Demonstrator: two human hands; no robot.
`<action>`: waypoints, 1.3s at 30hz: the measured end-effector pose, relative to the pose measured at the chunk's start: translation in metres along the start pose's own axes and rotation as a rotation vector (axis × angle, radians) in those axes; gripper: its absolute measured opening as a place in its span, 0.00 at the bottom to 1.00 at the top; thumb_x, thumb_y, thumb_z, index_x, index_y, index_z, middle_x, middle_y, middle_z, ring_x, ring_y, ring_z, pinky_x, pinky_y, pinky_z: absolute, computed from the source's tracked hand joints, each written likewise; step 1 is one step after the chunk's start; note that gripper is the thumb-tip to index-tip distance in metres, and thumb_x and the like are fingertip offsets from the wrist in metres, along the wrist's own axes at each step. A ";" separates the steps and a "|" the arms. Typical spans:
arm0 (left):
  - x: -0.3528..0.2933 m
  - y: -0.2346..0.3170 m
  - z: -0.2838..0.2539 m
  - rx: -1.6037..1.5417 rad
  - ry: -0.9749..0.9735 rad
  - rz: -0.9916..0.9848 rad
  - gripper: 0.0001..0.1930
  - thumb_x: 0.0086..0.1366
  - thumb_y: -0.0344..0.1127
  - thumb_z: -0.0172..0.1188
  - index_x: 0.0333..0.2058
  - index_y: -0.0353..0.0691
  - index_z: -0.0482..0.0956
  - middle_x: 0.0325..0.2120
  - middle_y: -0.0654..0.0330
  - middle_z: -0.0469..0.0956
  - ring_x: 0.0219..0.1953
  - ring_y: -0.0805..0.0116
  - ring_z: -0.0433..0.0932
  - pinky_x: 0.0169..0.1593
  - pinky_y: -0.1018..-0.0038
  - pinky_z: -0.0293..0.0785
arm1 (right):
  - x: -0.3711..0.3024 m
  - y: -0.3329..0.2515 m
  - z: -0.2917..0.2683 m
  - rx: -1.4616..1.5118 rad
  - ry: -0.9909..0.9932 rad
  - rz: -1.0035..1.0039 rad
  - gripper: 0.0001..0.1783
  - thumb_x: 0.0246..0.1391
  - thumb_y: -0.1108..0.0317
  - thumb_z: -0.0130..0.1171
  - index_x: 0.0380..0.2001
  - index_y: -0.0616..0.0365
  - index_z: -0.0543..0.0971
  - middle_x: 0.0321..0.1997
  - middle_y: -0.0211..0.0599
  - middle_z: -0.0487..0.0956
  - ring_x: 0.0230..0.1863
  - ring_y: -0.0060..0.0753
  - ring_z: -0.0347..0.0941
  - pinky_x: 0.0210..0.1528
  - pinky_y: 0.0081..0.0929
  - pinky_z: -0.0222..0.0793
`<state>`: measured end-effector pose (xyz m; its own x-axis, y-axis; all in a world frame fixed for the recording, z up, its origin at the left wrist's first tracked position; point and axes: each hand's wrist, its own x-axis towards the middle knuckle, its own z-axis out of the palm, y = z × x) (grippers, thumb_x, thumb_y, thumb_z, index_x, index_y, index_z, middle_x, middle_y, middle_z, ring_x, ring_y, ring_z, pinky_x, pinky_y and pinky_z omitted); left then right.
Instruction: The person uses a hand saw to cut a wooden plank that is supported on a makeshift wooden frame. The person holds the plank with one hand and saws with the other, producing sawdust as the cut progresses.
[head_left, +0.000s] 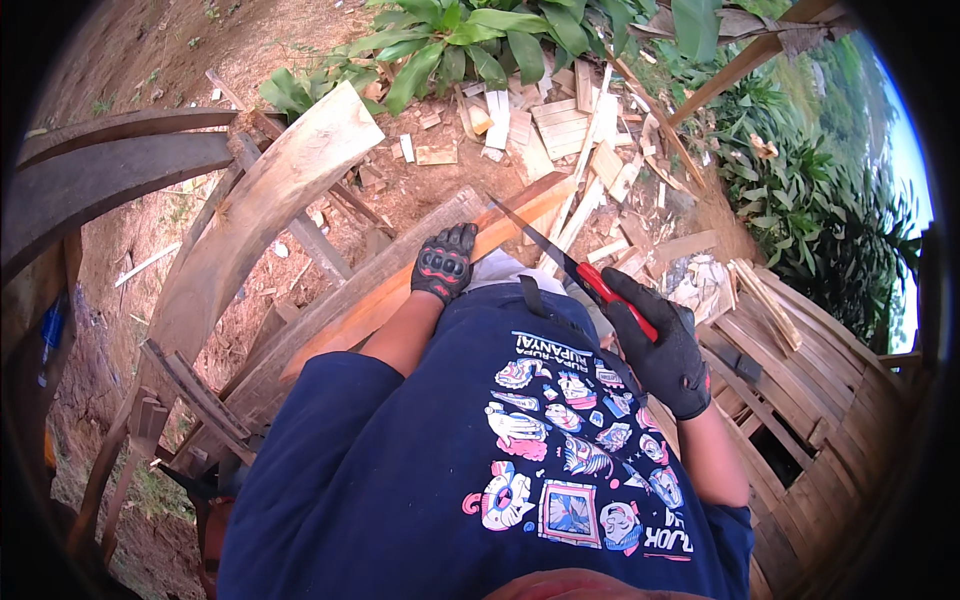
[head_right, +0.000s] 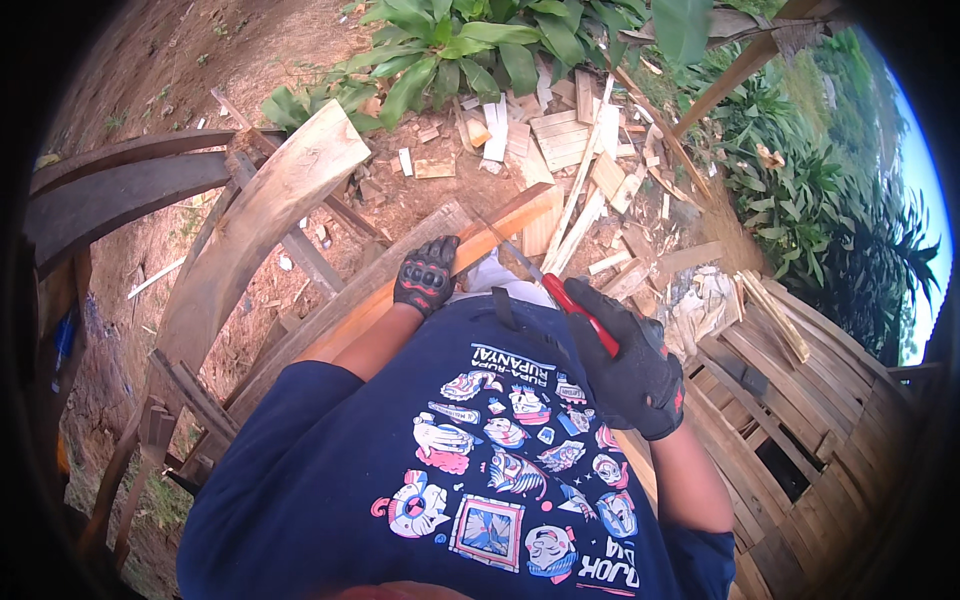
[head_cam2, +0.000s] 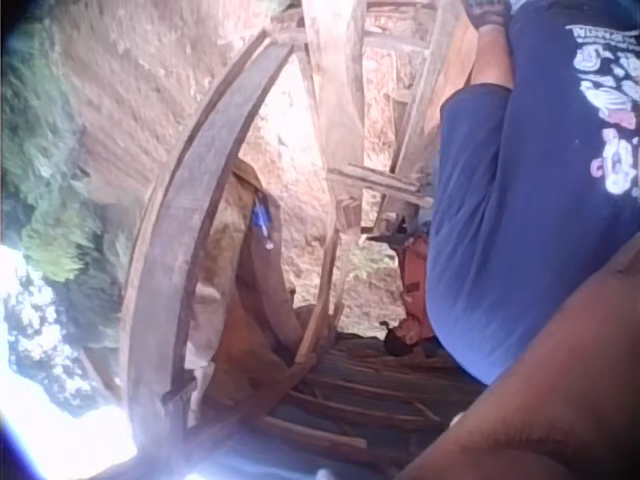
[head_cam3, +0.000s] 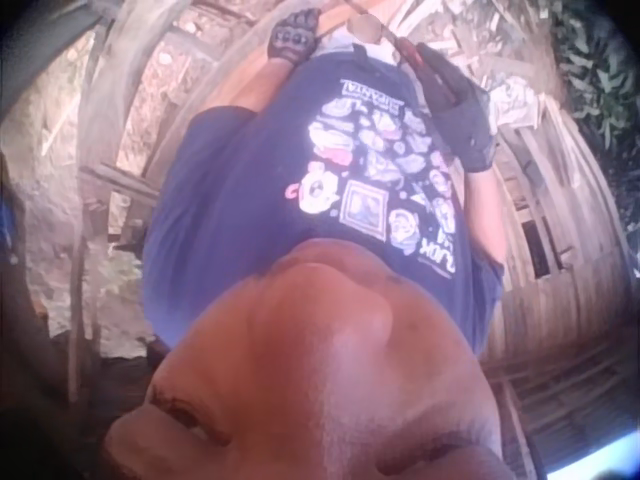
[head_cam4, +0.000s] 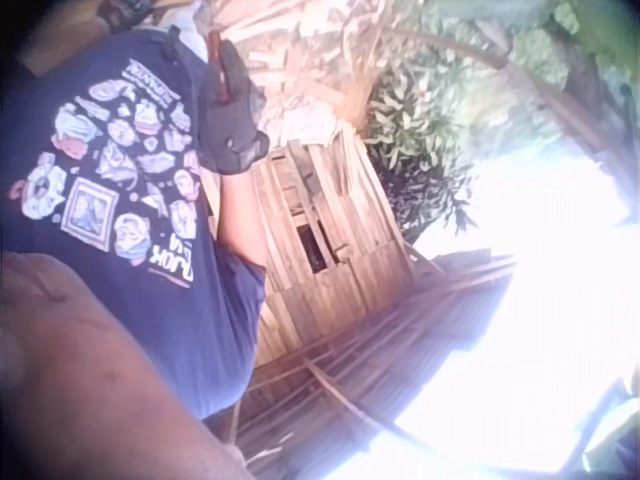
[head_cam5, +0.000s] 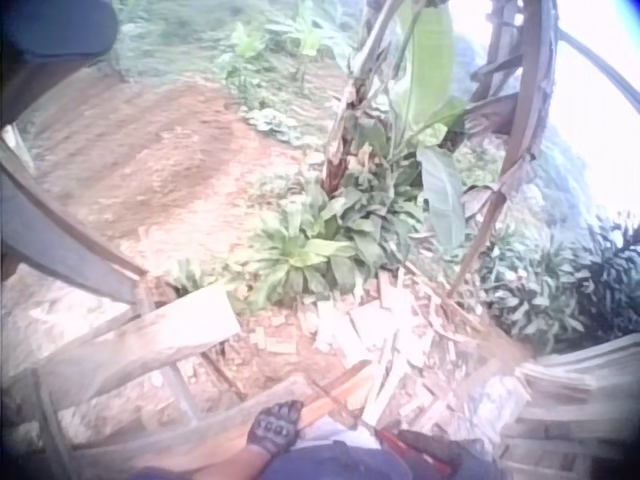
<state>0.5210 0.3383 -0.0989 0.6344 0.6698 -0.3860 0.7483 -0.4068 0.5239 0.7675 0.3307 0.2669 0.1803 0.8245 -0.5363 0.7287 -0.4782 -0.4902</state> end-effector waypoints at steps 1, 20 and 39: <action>0.001 0.001 -0.003 -0.006 -0.011 -0.007 0.36 0.67 0.41 0.65 0.73 0.41 0.69 0.69 0.47 0.76 0.69 0.49 0.77 0.69 0.54 0.73 | 0.002 -0.005 0.001 0.017 -0.006 0.000 0.21 0.71 0.64 0.63 0.64 0.58 0.84 0.46 0.52 0.91 0.45 0.41 0.91 0.51 0.38 0.83; -0.003 -0.002 0.004 -0.006 0.031 0.012 0.36 0.69 0.43 0.62 0.74 0.41 0.67 0.69 0.47 0.75 0.70 0.50 0.75 0.70 0.55 0.71 | 0.064 -0.009 0.068 -0.136 0.001 -0.111 0.23 0.71 0.60 0.60 0.64 0.57 0.84 0.54 0.58 0.88 0.53 0.54 0.88 0.58 0.46 0.82; -0.015 0.010 -0.006 -0.035 -0.010 -0.032 0.31 0.75 0.39 0.51 0.74 0.41 0.68 0.71 0.50 0.74 0.70 0.53 0.76 0.71 0.55 0.71 | 0.226 0.083 0.216 0.052 -0.022 -0.144 0.23 0.72 0.54 0.57 0.61 0.53 0.86 0.55 0.57 0.87 0.55 0.62 0.85 0.60 0.49 0.80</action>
<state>0.5180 0.3273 -0.0832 0.6124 0.6759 -0.4101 0.7609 -0.3631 0.5378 0.7253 0.4118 -0.0433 0.0620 0.8791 -0.4726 0.7106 -0.3714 -0.5976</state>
